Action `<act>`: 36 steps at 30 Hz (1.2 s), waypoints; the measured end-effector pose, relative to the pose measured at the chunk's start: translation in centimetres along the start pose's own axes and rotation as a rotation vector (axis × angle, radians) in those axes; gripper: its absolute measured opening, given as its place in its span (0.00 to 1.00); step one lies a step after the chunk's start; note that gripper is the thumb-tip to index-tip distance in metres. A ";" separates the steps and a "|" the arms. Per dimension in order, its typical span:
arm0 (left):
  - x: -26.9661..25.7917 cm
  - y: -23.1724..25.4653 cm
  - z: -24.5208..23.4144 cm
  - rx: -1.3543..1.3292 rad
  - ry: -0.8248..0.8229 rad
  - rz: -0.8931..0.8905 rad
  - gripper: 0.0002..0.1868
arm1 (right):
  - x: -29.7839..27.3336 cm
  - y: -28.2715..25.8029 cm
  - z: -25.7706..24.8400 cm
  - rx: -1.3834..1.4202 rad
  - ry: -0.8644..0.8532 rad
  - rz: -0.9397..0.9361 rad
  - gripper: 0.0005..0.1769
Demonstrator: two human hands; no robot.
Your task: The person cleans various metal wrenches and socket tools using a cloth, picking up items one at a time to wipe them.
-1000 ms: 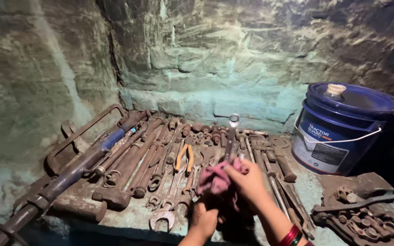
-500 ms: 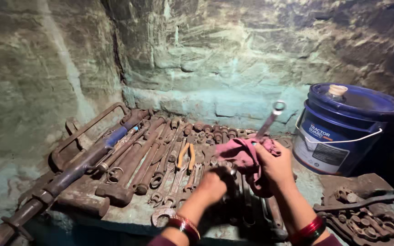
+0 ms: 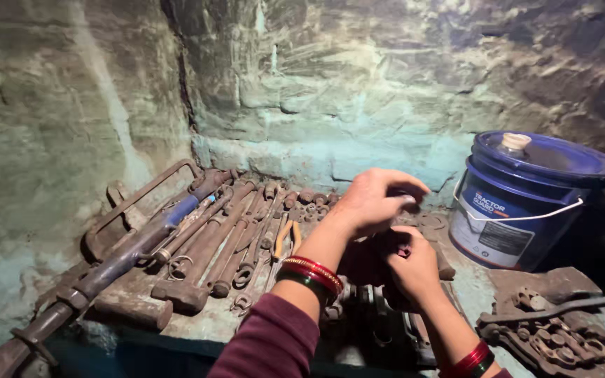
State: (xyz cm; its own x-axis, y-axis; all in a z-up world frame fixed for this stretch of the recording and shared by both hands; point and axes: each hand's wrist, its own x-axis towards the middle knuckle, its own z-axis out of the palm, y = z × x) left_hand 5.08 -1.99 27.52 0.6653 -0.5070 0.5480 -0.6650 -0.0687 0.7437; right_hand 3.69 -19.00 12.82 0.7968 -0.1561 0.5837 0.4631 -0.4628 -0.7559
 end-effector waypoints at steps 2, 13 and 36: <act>-0.1 -1.1 0.3 -0.140 0.036 -0.001 0.15 | -0.2 -0.6 -1.0 -0.196 -0.017 -0.132 0.20; -0.8 -4.1 3.2 -0.586 0.141 -0.062 0.10 | 0.0 -2.1 -2.7 0.177 -0.127 0.017 0.12; 1.5 -7.4 8.8 -0.598 0.461 -0.008 0.07 | -7.9 1.9 -4.3 -0.093 -0.311 0.293 0.15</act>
State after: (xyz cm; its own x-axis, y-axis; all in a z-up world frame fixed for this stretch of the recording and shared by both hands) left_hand 8.04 -9.77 19.49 0.8314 -0.0890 0.5484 -0.4491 0.4734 0.7577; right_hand -3.39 -22.39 8.07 0.9750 -0.0290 0.2205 0.1741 -0.5172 -0.8380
